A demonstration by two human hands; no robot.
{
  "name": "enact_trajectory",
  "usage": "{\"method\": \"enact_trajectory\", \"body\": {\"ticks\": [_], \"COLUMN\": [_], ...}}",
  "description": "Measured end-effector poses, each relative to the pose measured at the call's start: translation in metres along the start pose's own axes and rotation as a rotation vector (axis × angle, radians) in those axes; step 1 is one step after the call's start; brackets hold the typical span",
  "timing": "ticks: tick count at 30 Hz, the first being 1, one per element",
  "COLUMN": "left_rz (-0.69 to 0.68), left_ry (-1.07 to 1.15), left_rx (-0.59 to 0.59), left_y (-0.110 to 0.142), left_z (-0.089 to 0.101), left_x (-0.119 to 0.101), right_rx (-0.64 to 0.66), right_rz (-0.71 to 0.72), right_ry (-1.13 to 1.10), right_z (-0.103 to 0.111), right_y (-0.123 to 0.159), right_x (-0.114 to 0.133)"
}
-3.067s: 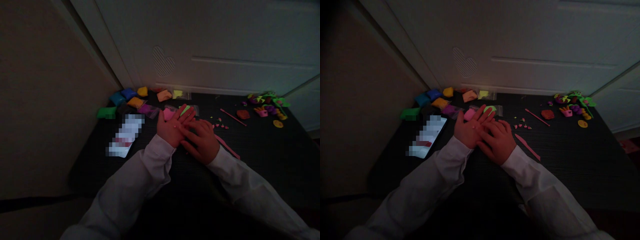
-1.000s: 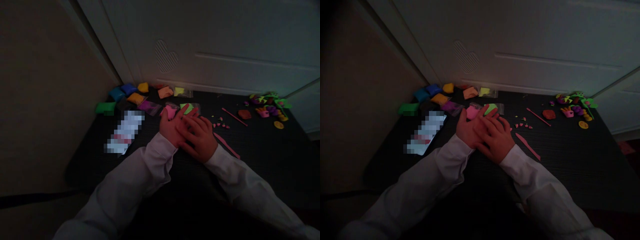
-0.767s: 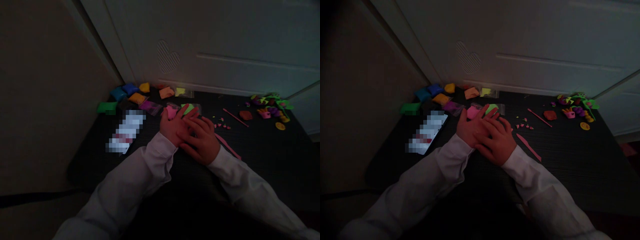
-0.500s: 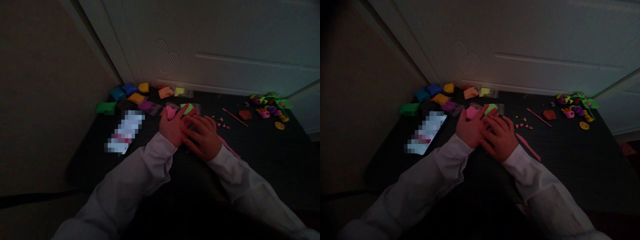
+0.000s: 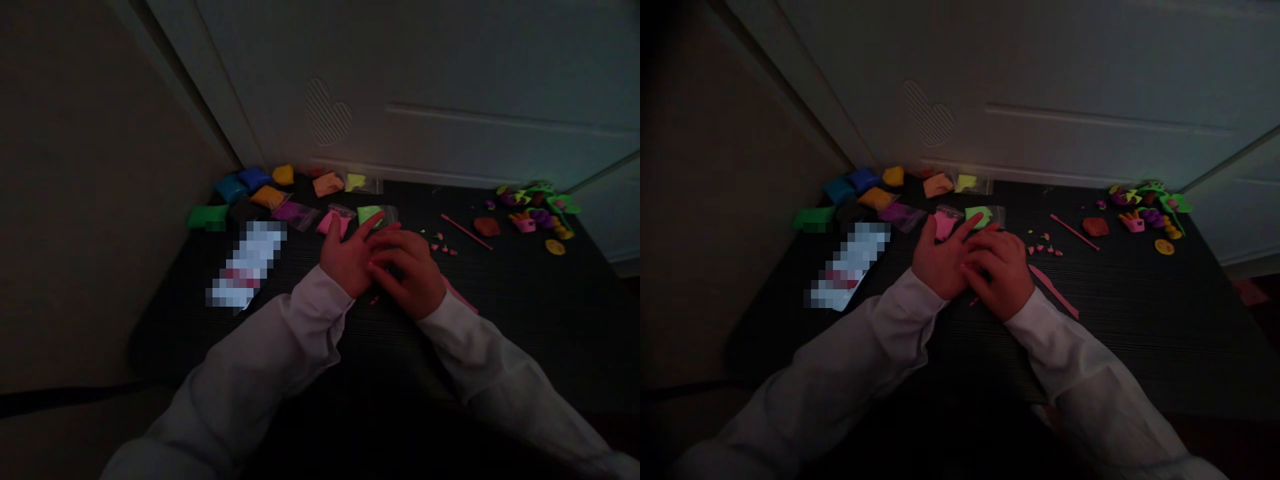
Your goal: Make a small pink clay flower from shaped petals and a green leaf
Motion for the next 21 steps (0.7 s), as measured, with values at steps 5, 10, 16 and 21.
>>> {"method": "enact_trajectory", "body": {"ticks": [5, 10, 16, 21], "left_rz": [-0.083, -0.208, -0.244, -0.242], "left_ry": [-0.218, -0.847, -1.194, -1.197], "left_rx": [-0.098, -0.187, -0.179, -0.176], "left_y": [-0.004, 0.006, 0.020, 0.017], "left_z": [0.016, 0.025, 0.018, 0.016], "left_x": [-0.004, -0.011, -0.018, -0.019], "right_rx": [-0.024, 0.096, 0.288, 0.324], "right_rz": [0.002, -0.035, -0.088, -0.126], "right_ry": [0.076, 0.128, 0.169, 0.174], "right_z": [0.018, 0.021, 0.005, -0.003], "right_y": [0.004, 0.032, 0.062, 0.058], "right_x": [0.000, -0.011, -0.020, -0.025]}}
Point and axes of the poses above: each hand's wrist, its own y-axis away from the middle knuckle, its own z-axis out of the back of the hand, x = y × z, the point moved 8 cm from there along -y, towards the middle knuckle, and after that the axes turned 5 degrees about -y, right-handed, at the moved point
